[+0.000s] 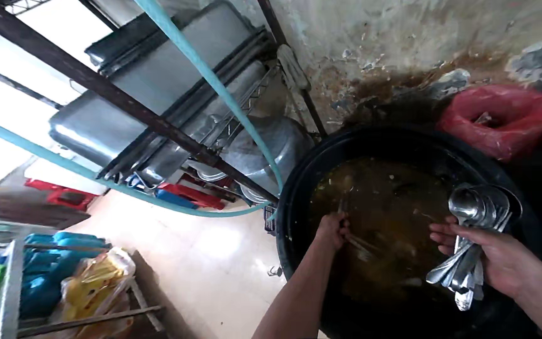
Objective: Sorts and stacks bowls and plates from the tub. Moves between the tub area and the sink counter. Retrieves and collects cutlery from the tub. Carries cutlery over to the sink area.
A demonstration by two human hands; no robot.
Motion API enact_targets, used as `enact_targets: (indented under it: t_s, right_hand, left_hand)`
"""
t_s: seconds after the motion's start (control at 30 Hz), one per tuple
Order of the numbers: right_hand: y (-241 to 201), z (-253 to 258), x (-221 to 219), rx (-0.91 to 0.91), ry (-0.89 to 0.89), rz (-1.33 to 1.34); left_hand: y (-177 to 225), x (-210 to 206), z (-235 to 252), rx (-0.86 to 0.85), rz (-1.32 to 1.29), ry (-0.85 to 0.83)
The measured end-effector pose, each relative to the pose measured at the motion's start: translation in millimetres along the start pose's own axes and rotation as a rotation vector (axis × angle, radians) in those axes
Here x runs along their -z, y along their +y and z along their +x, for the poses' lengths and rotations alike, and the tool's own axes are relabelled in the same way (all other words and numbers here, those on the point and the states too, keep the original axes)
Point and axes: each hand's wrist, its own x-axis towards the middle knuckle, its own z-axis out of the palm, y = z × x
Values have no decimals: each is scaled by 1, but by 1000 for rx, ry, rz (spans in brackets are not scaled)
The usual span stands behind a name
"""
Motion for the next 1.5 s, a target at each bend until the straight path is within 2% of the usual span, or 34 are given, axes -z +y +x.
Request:
enact_targets:
  t_s: [0.13,0.23,0.33,0.43,0.63,0.7,0.77,0.83,0.9,0.93,1.0,1.07,1.17,1.27,1.37,1.43,1.5]
  right_hand:
    - [-2,0,-2,-24,-7,-13]
    - [-1,3,0,-38,-20,8]
    - [1,6,9,-14,-100,4]
    - [4,8,20,6,-217,11]
    - [6,9,35,82,-376,95]
    - [7,8,34,84,-359,116]
    - [8,6,27,102,-269,125]
    - [7,4,18,136,-139,93]
    - [4,4,11,135,-56,88]
    - [1,2,7,112,-25,81]
    - [-2,-2,2,64,2,48]
    - [-2,-2,3,40,12,4]
    - [-2,0,1,42,32,-61]
    - [-1,1,0,53,8,-25]
    - [2,4,4,94,-66,-1]
    - [3,3,6,131,-94,-18]
    - [2,0,9,131,-137,-26]
  left_hand:
    - [-1,-26,-39,-116,116,-107]
    - [-30,-57,-77,-98,62,-374]
    - [-73,-80,-95,-79,153,-603]
    - [-95,-89,-98,-25,275,-687]
    - [-86,-90,-98,37,159,-676]
    - [-80,-88,-99,24,388,-688]
    - [-61,-84,-100,-57,816,-702]
    - [-29,-80,-95,-234,1214,-613]
    - [-10,-68,-63,-523,1596,-448]
    - [-6,-61,-48,-604,1744,-381]
    - [-2,-51,-25,-633,1944,-337]
    - [4,-46,-10,-715,2025,-394]
    - [34,-48,-14,-929,1877,-476]
    - [68,-76,-60,-943,1681,-528]
    - [66,-110,-105,-1090,1332,-623]
    - [52,-130,-112,-1057,1108,-646]
    - [41,-140,-100,-940,943,-621]
